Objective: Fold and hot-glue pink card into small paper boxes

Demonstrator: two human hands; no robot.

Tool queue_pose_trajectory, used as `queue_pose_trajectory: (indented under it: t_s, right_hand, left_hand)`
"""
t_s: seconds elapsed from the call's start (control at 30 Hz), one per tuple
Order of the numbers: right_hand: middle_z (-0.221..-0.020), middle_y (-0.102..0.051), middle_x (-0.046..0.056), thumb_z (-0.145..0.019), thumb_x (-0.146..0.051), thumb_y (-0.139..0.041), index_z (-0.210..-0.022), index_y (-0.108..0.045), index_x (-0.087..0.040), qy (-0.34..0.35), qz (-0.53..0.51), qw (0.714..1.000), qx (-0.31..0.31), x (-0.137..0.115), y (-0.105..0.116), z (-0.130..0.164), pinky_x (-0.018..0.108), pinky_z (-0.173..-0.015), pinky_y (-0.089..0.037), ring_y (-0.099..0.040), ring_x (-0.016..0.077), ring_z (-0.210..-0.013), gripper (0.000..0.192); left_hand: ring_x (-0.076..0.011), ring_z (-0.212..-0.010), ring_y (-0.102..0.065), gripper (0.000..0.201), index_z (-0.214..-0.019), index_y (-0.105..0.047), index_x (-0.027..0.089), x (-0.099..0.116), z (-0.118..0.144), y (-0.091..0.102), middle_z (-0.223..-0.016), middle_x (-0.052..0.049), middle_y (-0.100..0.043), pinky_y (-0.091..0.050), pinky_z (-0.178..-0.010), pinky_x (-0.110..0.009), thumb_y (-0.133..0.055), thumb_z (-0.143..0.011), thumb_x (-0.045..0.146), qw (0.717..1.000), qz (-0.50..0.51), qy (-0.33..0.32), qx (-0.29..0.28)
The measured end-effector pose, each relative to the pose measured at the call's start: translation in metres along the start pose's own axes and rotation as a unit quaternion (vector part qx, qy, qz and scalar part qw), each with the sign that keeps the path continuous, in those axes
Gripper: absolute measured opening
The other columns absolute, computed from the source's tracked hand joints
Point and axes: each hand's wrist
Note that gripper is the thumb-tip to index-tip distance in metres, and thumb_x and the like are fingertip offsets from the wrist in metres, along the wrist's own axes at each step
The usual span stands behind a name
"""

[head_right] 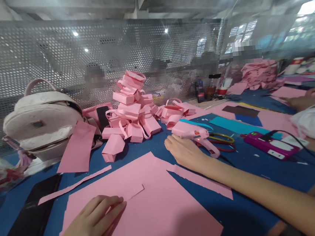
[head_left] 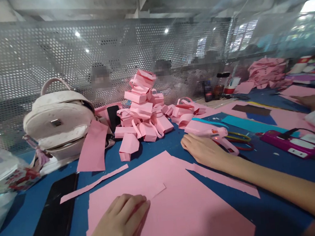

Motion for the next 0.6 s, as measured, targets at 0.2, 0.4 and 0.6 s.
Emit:
queue_pose_trajectory:
  t_s: [0.2,0.4,0.6]
  right_hand:
    - [-0.08,-0.063,0.006,-0.092,-0.004,-0.045,-0.079,-0.058,-0.018,0.002,-0.033,0.999,-0.009,0.0018,0.0089,-0.0014,0.031,-0.06,-0.03,-0.053,0.0194,-0.069,0.023]
    - [-0.08,-0.067,0.004,-0.096,-0.011,-0.054,-0.078,-0.062,-0.018,-0.015,-0.051,0.998,-0.012,-0.0005,0.0082,-0.0059,0.029,-0.062,-0.033,-0.059,0.0188,-0.075,0.02]
    - [-0.082,-0.065,0.005,-0.092,-0.004,-0.051,-0.08,-0.061,-0.017,-0.004,-0.031,0.999,-0.028,0.0006,0.0012,-0.008,0.029,-0.06,-0.03,-0.058,0.0197,-0.078,0.021]
  left_hand:
    - [-0.025,-0.103,-0.06,0.043,-0.138,-0.056,0.015,-0.001,0.0005,-0.0019,-0.123,-0.015,-0.066,-0.058,-0.089,-0.037,-0.027,-0.106,0.014,1.0,-0.002,0.002,0.005]
    - [-0.0257,-0.104,-0.06,0.043,-0.138,-0.055,0.014,-0.0014,0.0006,-0.0019,-0.124,-0.014,-0.066,-0.057,-0.091,-0.037,-0.025,-0.106,0.015,1.0,0.0,0.003,-0.003]
    - [-0.0254,-0.104,-0.061,0.042,-0.136,-0.057,0.016,-0.0011,0.0,-0.0009,-0.122,-0.014,-0.067,-0.058,-0.088,-0.036,-0.028,-0.106,0.015,1.0,-0.004,0.006,0.003]
Point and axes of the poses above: each hand's wrist, its own z-axis away from the middle knuckle, its own y-axis out of the back of the hand, x = y × z
